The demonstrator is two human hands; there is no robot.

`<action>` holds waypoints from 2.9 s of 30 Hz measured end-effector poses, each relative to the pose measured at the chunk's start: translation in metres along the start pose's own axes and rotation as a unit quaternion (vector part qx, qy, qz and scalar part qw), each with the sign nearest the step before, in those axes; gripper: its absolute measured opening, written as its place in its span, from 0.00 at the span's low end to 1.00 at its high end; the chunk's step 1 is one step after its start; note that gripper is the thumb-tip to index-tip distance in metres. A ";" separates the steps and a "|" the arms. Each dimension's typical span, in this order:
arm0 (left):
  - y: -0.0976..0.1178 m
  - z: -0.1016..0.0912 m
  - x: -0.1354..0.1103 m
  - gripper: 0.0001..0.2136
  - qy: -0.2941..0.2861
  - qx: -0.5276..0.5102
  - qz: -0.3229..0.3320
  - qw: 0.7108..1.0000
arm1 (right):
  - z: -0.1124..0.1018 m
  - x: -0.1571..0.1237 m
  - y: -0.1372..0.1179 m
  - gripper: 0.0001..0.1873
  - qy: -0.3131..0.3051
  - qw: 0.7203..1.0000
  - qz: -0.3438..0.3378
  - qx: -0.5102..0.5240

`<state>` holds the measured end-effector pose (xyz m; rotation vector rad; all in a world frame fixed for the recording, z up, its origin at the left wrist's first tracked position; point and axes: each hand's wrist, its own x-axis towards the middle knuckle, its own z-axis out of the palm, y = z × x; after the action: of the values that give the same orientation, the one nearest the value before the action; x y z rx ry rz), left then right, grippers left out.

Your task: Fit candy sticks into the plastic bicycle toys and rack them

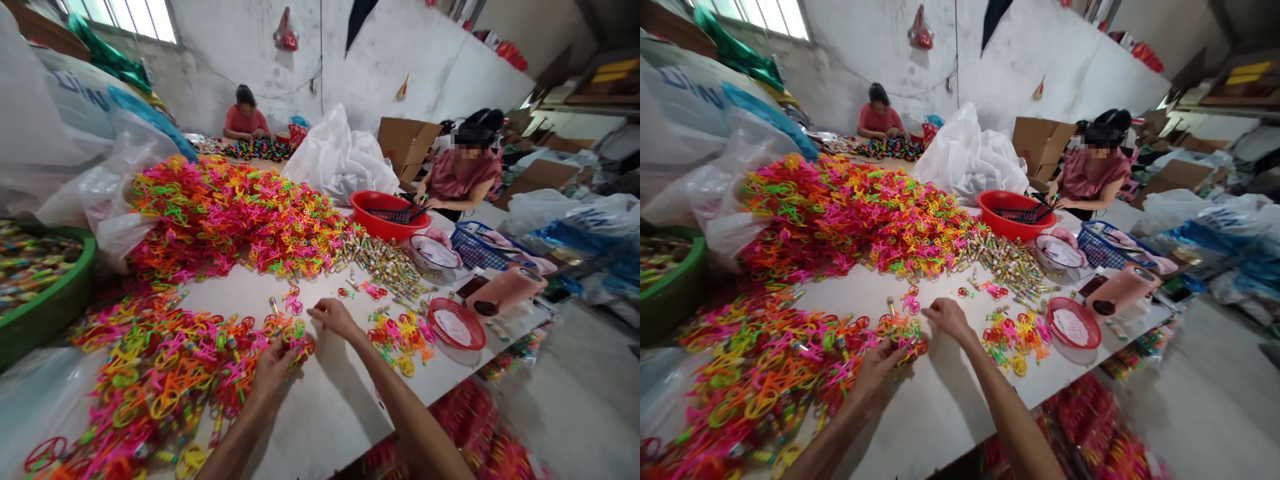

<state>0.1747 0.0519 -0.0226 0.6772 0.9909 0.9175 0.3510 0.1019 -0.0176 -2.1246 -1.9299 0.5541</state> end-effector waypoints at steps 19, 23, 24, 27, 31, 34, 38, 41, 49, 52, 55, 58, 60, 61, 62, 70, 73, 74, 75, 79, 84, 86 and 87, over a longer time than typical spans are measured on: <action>0.025 -0.025 0.012 0.11 0.015 0.056 -0.029 0.998 | -0.034 0.098 0.031 0.15 0.070 0.981 0.110 -0.142; 0.029 -0.026 0.003 0.10 0.011 0.087 -0.041 0.995 | -0.022 0.100 0.009 0.17 0.069 0.981 0.125 -0.131; 0.030 -0.027 0.001 0.11 0.012 0.087 -0.044 0.995 | -0.021 0.097 0.007 0.17 0.069 0.981 0.125 -0.131; 0.032 -0.029 -0.006 0.11 0.019 0.079 -0.046 0.996 | -0.019 0.082 0.007 0.18 0.063 0.982 0.121 -0.129; 0.028 -0.023 -0.012 0.12 0.025 0.057 -0.037 0.997 | -0.016 0.063 0.009 0.16 0.065 0.984 0.115 -0.116; 0.026 -0.017 -0.014 0.12 0.019 0.033 -0.045 0.998 | -0.017 0.060 0.005 0.14 0.080 0.988 0.099 -0.090; 0.030 -0.019 -0.015 0.12 0.019 0.012 -0.049 0.999 | -0.025 0.051 -0.001 0.11 0.101 0.992 0.071 -0.030; 0.035 -0.021 -0.016 0.12 0.025 0.002 -0.039 0.999 | -0.026 0.021 -0.003 0.11 0.077 0.994 0.043 0.067; 0.029 -0.005 -0.029 0.08 -0.065 -0.059 -0.040 0.995 | -0.004 -0.084 -0.014 0.10 -0.116 0.723 0.003 0.681; 0.029 -0.003 -0.039 0.09 -0.097 -0.069 -0.051 0.992 | -0.002 -0.097 -0.021 0.10 -0.137 0.707 0.015 0.694; 0.030 -0.004 -0.047 0.10 -0.117 -0.067 -0.055 0.989 | -0.002 -0.102 -0.025 0.10 -0.145 0.706 0.013 0.693; 0.031 -0.007 -0.053 0.09 -0.131 -0.060 -0.048 0.988 | -0.003 -0.107 -0.028 0.10 -0.144 0.718 0.003 0.681; 0.031 -0.008 -0.055 0.09 -0.130 -0.054 -0.049 0.989 | -0.004 -0.110 -0.029 0.10 -0.140 0.726 -0.001 0.673; 0.030 -0.008 -0.056 0.08 -0.126 -0.053 -0.050 0.989 | -0.004 -0.111 -0.030 0.10 -0.137 0.730 -0.001 0.670; 0.030 -0.008 -0.057 0.08 -0.123 -0.052 -0.052 0.990 | -0.004 -0.112 -0.030 0.10 -0.133 0.733 0.000 0.667; 0.027 -0.006 -0.058 0.10 -0.154 -0.037 -0.067 0.985 | 0.002 -0.115 -0.027 0.12 -0.123 0.738 0.005 0.663; 0.026 -0.006 -0.057 0.12 -0.145 -0.032 -0.066 0.987 | 0.005 -0.117 -0.026 0.11 -0.117 0.731 0.009 0.673; 0.025 -0.005 -0.056 0.14 -0.130 -0.023 -0.063 0.989 | 0.006 -0.118 -0.027 0.10 -0.113 0.729 0.009 0.675; 0.023 -0.005 -0.056 0.15 -0.110 -0.013 -0.059 0.992 | 0.007 -0.120 -0.029 0.11 -0.110 0.727 0.009 0.678; 0.017 -0.004 -0.054 0.19 -0.011 0.005 -0.020 1.000 | 0.012 -0.124 -0.042 0.13 -0.058 0.749 0.014 0.660; 0.016 -0.004 -0.055 0.18 -0.035 0.051 -0.021 0.998 | 0.012 -0.123 -0.051 0.13 0.014 0.799 0.035 0.600; 0.018 -0.006 -0.055 0.17 -0.072 0.113 -0.006 0.991 | 0.009 -0.123 -0.050 0.12 0.001 0.804 0.035 0.593; 0.019 -0.007 -0.054 0.16 -0.083 0.137 -0.004 0.987 | 0.007 -0.123 -0.048 0.12 -0.001 0.810 0.035 0.586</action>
<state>0.1484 0.0135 0.0112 0.9646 0.9771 0.7106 0.2959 -0.0147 0.0112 -1.3119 -0.9561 1.3076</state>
